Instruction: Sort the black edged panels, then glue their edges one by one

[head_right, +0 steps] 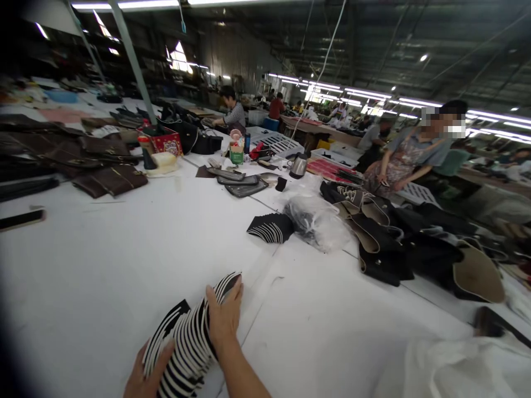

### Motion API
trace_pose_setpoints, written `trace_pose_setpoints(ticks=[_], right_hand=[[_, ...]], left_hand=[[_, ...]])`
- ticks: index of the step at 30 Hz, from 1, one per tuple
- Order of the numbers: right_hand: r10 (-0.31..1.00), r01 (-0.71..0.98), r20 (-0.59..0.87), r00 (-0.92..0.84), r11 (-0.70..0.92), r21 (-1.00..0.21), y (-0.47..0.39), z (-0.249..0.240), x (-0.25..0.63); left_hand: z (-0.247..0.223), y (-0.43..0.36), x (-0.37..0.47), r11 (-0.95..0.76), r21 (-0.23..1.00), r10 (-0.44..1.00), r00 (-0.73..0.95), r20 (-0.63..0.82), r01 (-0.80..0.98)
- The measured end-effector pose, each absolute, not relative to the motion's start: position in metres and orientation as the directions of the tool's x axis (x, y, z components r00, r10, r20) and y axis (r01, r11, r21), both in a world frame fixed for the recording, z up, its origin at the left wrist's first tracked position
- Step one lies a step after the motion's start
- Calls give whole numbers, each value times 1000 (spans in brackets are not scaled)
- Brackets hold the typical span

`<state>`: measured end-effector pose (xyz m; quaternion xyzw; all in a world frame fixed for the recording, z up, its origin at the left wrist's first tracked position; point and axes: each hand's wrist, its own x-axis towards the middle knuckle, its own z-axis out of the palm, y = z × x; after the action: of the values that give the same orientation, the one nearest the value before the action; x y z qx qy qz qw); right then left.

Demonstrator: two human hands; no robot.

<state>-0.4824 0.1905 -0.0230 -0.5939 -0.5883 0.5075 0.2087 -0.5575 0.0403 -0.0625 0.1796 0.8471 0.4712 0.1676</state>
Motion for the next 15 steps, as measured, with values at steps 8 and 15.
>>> trace_pose_setpoints(ticks=[8,15], right_hand=[[963,319,-176,-204,-104,-942,233,-51,-488],[891,136,-106,-442,-50,-989,270,-52,-493]], left_hand=[[-53,51,-541,429,903,358,-919,-168,2],[-49,57,-538,401,914,355,-910,-216,-61]])
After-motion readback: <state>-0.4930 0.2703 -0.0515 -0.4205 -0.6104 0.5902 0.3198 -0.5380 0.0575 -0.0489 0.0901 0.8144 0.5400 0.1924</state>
